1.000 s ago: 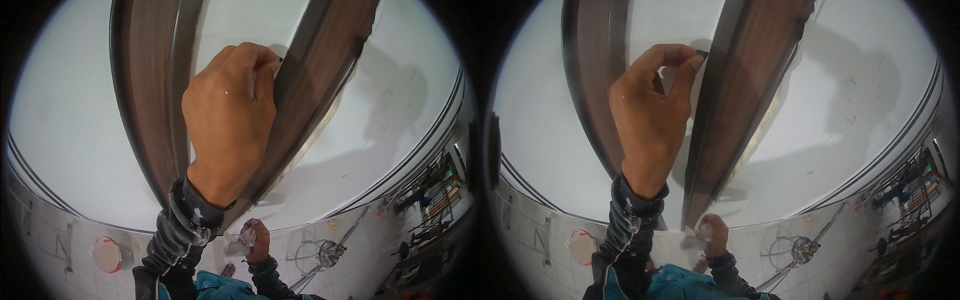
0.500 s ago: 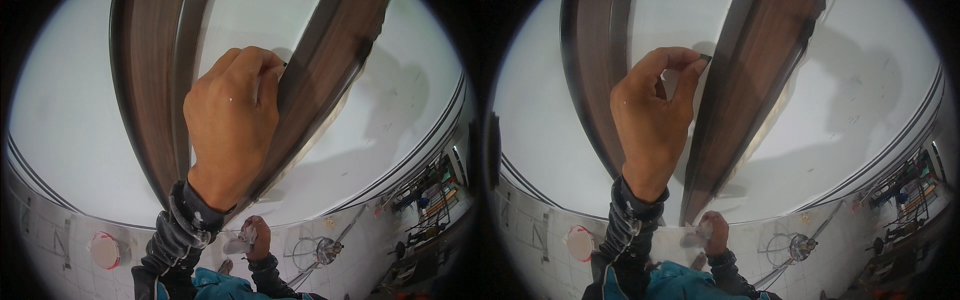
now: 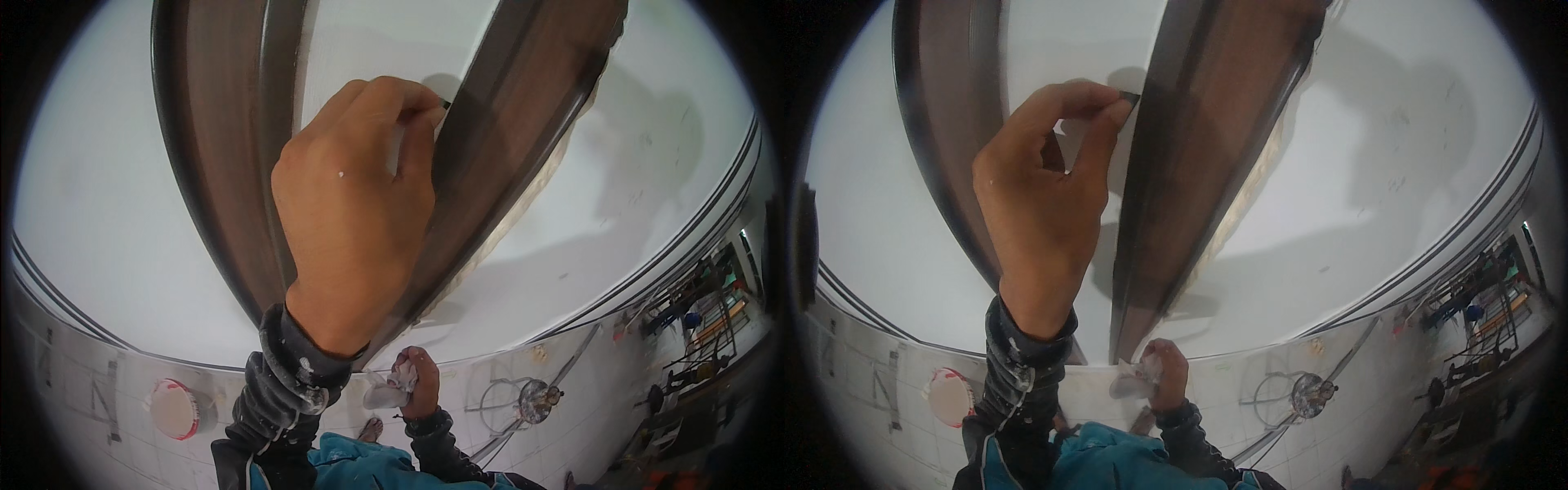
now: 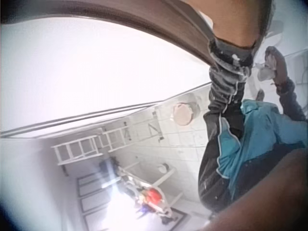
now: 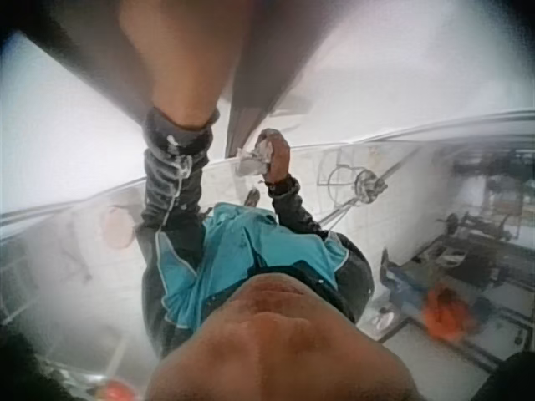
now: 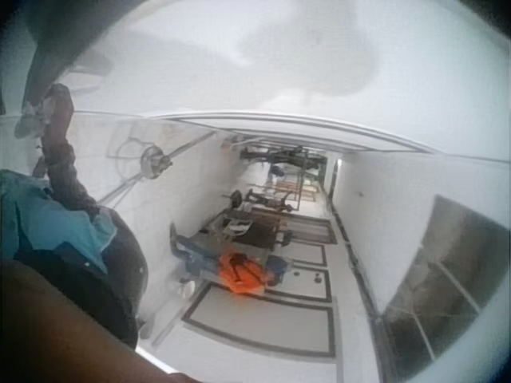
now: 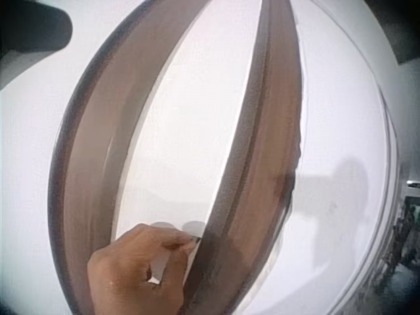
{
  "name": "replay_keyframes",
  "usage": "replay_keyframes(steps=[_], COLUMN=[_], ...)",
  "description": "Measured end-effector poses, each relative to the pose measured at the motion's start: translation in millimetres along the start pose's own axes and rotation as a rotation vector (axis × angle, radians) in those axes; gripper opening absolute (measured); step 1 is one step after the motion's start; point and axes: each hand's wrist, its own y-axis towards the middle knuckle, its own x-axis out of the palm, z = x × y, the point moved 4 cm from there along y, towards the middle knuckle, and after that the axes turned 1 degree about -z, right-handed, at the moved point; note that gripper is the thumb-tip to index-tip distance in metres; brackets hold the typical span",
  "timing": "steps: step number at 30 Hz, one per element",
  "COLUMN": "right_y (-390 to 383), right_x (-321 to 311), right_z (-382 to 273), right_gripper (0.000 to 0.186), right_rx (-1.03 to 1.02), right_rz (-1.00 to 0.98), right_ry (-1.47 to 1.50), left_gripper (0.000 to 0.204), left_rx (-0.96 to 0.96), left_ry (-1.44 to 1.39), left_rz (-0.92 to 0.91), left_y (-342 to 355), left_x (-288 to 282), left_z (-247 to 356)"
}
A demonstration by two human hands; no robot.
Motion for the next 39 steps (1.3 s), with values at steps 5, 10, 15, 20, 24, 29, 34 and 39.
replay_keyframes(steps=[5,10,15,20,24,29,34,39], right_y=[0.6,-1.6,-0.6,0.3,-2.4,-4.0,-4.6,-3.7], right_x=[-0.2,3.3,-1.9,-11.3,-13.8,-12.4,-11.3,-11.0], right_z=[4.7,3.6,6.2,7.7,6.1,-1.4,-4.7,-2.4], right_gripper=[0.024,0.023,0.022,0.024,0.029,0.029,0.028,0.024], right_rx=[0.03,0.093,0.041,0.023,0.045,0.023,0.013,0.058], right_rz=[0.032,0.061,0.044,0.041,0.032,0.047,0.02,0.08], right_ry=[0.053,0.148,0.119,0.064,0.088,0.031,0.021,0.123], left_gripper=[0.008,0.009,0.009,0.009,0.01,0.011,0.011,0.011], left_rx=[-0.022,-0.029,-0.026,-0.043,-0.036,-0.048,-0.063,-0.13], left_ry=[0.007,0.01,0.02,-0.013,-0.009,-0.002,-0.029,-0.161], left_rz=[-0.021,-0.033,-0.033,-0.036,-0.033,-0.039,-0.043,-0.023], left_y=[-4.9,-9.8,-14.0,-17.7,-18.9,-23.4,-25.8,-24.9], left_x=[-0.4,-0.9,-0.4,0.6,0.2,-0.3,-1.1,1.3], left_z=[-1.9,-3.8,-5.7,-7.7,-9.2,-9.7,-13.1,-18.9])
